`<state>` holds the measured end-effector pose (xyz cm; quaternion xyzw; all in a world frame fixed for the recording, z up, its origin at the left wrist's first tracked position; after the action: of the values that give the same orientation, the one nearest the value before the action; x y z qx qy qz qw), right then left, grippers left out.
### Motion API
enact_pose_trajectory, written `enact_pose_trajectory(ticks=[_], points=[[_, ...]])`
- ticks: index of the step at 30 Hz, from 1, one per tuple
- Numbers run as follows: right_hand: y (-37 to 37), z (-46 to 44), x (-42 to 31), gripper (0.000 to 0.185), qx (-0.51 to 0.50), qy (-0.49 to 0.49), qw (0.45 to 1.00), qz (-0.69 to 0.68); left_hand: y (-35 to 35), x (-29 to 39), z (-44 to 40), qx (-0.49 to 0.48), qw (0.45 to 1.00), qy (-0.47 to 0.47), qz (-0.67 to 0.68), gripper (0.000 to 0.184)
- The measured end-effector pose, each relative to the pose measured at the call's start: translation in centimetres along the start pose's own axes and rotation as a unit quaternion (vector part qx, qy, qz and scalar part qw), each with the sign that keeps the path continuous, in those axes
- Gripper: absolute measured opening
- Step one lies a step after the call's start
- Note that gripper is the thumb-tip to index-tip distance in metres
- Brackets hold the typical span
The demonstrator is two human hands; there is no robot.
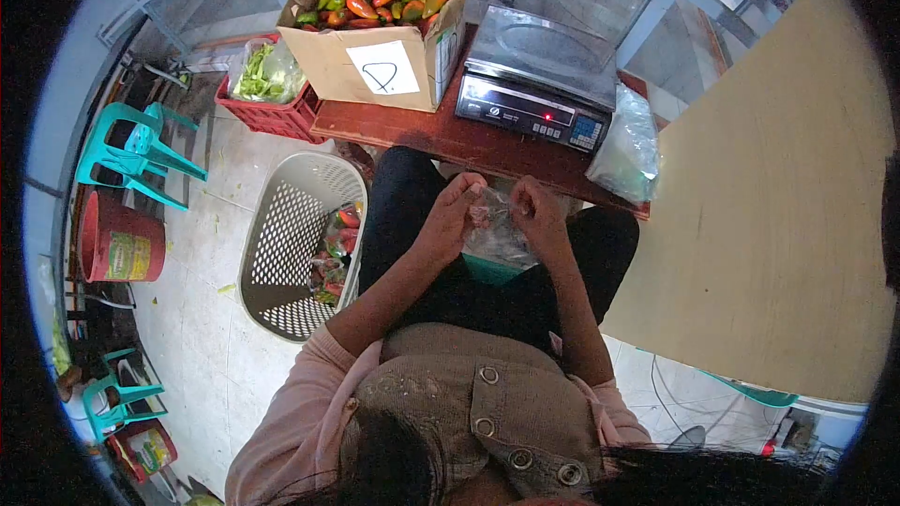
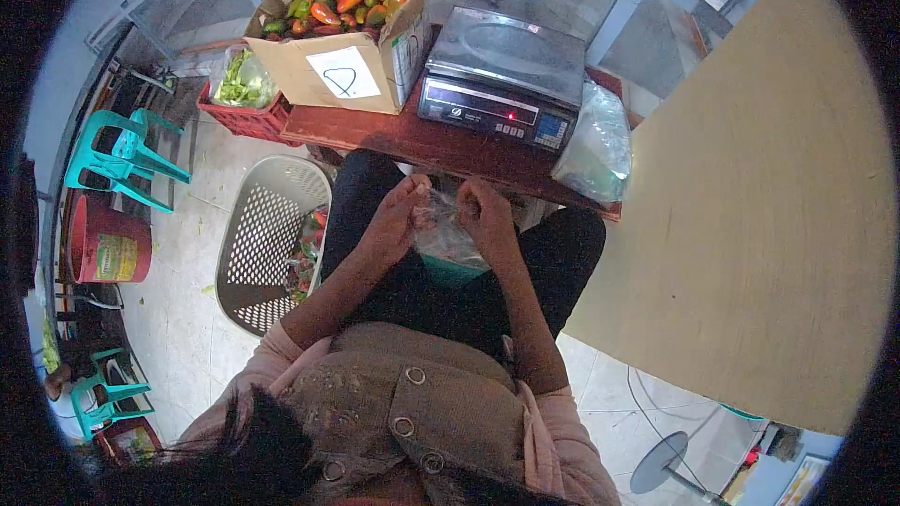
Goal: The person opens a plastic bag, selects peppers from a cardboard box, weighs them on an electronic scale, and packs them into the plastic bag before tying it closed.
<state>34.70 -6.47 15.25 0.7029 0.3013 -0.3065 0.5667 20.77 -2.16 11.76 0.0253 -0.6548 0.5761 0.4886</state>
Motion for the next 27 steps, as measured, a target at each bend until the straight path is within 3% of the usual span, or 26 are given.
enact_pose_trajectory(ticks=[2,5,6,8,9,12,14,15,17,18,21,24,25,27], points=[[-0.4,0.9,0.3,0.024,0.047,0.000,0.998,0.043,-0.5,0.3,0.2,-0.009,0.997,0.029,0.075,0.011],[0.1,1.0,1.8,0.022,0.132,0.001,0.987,0.089,-1.2,0.4,1.1,-0.049,0.993,0.097,0.038,0.019],[0.9,0.9,2.0,0.022,0.161,0.000,0.982,0.103,-1.5,0.9,1.3,-0.050,0.990,0.066,-0.117,0.018],[2.3,0.7,3.1,0.023,0.164,-0.077,0.983,0.015,-2.2,1.9,1.8,-0.051,0.909,-0.007,-0.413,0.017],[2.7,0.8,3.4,0.024,0.165,-0.115,0.979,-0.031,-2.0,1.3,1.9,-0.061,0.898,0.000,-0.435,0.018],[0.6,1.0,6.0,0.022,0.179,-0.065,0.953,-0.236,-0.7,-0.4,1.2,-0.072,0.868,-0.014,-0.492,0.019],[0.2,1.6,5.2,0.015,0.150,-0.144,0.894,-0.398,0.1,-0.5,0.2,-0.053,0.854,-0.069,-0.513,0.021],[-0.1,1.9,4.8,0.012,0.137,-0.177,0.851,-0.474,0.7,-0.4,-0.3,-0.026,0.884,-0.052,-0.463,0.019],[-0.4,2.2,4.4,0.014,0.073,-0.190,0.855,-0.478,1.7,-0.4,-1.0,0.016,0.934,-0.008,-0.358,0.016],[-0.2,2.3,4.3,0.016,0.046,-0.197,0.855,-0.477,1.2,0.3,-1.4,-0.007,0.920,-0.065,-0.387,0.017],[2.6,2.2,0.0,0.024,-0.016,-0.079,0.970,-0.227,0.0,1.4,-2.4,-0.068,0.915,-0.172,-0.359,0.018],[2.3,2.8,1.3,0.027,-0.003,-0.065,0.988,-0.142,-0.3,0.8,-3.0,-0.072,0.962,-0.113,-0.239,0.018],[2.9,2.9,1.1,0.024,0.080,-0.021,0.988,-0.131,-1.0,1.2,-2.2,-0.047,0.959,-0.085,-0.265,0.018],[4.1,3.1,2.0,0.021,0.111,-0.060,0.988,-0.093,-2.2,0.1,-1.4,0.033,0.996,0.083,-0.030,0.016]])
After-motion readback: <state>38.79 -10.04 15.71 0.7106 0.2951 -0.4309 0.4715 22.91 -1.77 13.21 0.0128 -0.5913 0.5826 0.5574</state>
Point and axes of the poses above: each hand's wrist, its own z-axis away from the middle knuckle, its own y-axis out of the back of the hand, x = y × z, the point moved 5 cm from there along -z, towards the middle knuckle, and after that the axes turned 6 degrees about z, right-handed, at the moved point
